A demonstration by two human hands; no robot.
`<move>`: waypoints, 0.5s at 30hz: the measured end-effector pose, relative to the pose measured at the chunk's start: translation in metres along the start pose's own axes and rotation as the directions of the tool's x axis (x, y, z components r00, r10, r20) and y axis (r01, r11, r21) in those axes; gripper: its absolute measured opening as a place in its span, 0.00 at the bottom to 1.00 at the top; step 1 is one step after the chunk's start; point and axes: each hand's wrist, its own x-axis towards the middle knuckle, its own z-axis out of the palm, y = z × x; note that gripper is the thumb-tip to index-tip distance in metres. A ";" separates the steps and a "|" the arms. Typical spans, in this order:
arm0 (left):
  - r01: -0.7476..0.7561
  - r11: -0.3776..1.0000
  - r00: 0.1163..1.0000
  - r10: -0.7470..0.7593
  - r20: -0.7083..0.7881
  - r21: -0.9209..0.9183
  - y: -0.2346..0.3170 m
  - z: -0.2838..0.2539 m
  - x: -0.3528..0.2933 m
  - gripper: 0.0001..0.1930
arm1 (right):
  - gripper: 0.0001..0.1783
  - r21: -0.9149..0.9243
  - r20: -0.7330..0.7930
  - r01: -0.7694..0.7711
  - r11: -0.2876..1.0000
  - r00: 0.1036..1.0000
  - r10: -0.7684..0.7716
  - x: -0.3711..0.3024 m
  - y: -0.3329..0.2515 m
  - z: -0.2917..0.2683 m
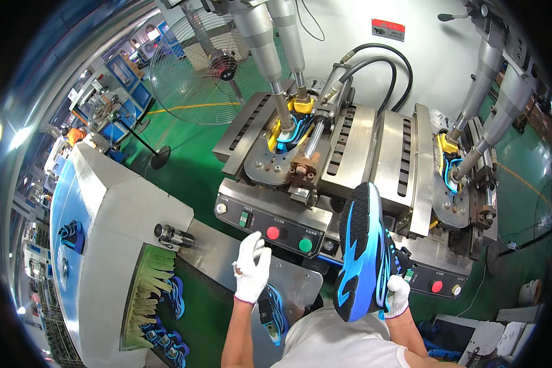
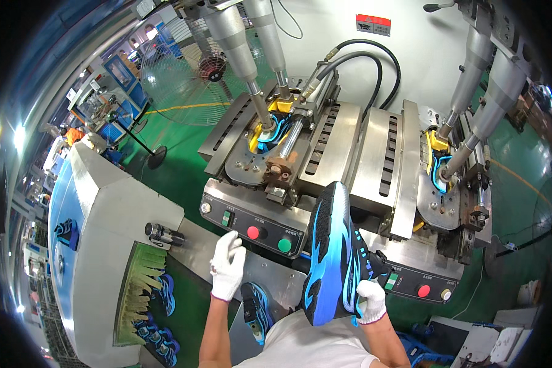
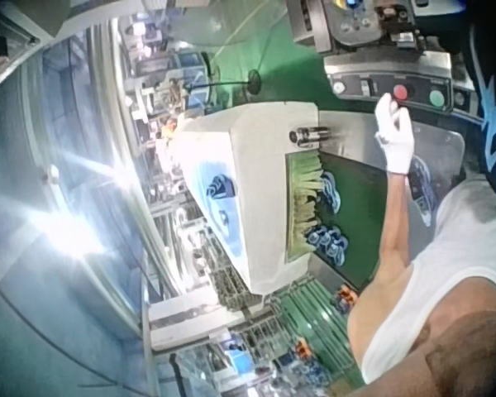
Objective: The person picks up shoes from a conveyor belt, places them into a lasting machine to press the soles and uppers together, and then places the finished shoes onto another conveyor belt.
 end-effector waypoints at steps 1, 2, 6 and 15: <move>-0.157 0.987 0.987 0.157 -0.033 -0.024 -0.002 0.004 0.014 0.23 | 0.11 0.019 0.028 0.018 1.000 0.999 -0.019 -0.001 -0.002 0.014; -0.158 0.987 0.988 0.157 0.006 0.017 0.003 0.003 0.029 0.23 | 0.15 0.039 0.056 0.039 0.998 0.998 -0.041 0.000 -0.003 0.020; -0.403 0.868 0.915 0.390 0.104 0.292 0.036 0.011 0.107 0.21 | 0.24 0.162 0.118 -0.036 0.986 0.993 0.017 0.012 0.002 -0.023; -0.470 0.791 0.878 0.374 0.300 0.391 -0.048 0.109 0.291 0.31 | 0.44 0.189 0.148 -0.042 0.981 0.989 0.014 0.026 -0.005 -0.006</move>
